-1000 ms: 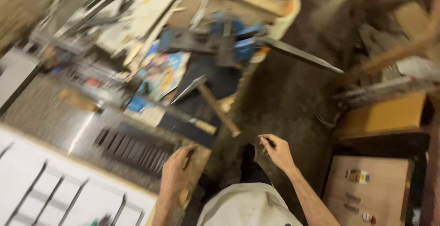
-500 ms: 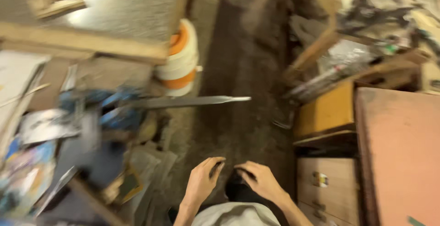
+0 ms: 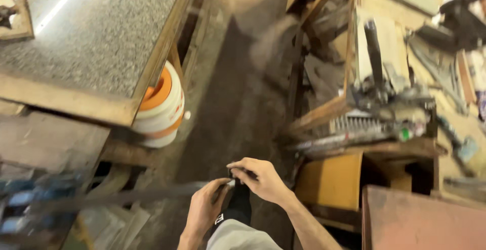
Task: The person assembles metal frame components into a grid-like structure on a workbench. They use a wooden mallet to tap pieces into place, a hammer to adjust alignment, and pliers to secure joints. The person also moves stacks of metal strips and repositions tools during the process.
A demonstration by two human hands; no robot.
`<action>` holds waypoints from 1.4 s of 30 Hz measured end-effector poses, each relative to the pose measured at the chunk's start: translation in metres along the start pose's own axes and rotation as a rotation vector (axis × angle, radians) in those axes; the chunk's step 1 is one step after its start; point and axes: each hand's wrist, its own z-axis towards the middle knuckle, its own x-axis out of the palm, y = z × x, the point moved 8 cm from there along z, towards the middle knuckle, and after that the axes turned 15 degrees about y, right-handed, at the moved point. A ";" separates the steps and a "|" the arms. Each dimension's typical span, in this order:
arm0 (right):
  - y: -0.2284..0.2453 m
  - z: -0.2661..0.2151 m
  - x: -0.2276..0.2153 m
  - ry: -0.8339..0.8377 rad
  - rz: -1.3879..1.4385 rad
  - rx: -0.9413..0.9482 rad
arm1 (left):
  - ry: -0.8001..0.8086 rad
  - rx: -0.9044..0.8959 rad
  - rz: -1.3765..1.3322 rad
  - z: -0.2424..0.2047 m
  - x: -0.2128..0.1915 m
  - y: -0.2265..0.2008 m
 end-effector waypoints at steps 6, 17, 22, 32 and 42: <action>-0.004 0.146 -0.091 0.175 -0.198 -0.037 | -0.225 -0.212 -0.281 0.119 -0.019 0.049; -0.049 0.470 -0.191 0.206 -0.129 -0.120 | -0.934 -0.297 -0.293 0.167 -0.086 0.088; -0.088 0.609 -0.223 0.292 -0.103 -0.149 | -1.106 -0.460 -0.202 0.257 -0.118 0.128; -0.214 1.025 -0.403 0.059 -0.407 -0.089 | -1.118 -0.415 0.478 0.573 -0.286 0.195; -0.262 1.343 -0.434 -0.124 -0.954 -0.087 | -0.652 -0.970 0.490 0.657 -0.372 0.320</action>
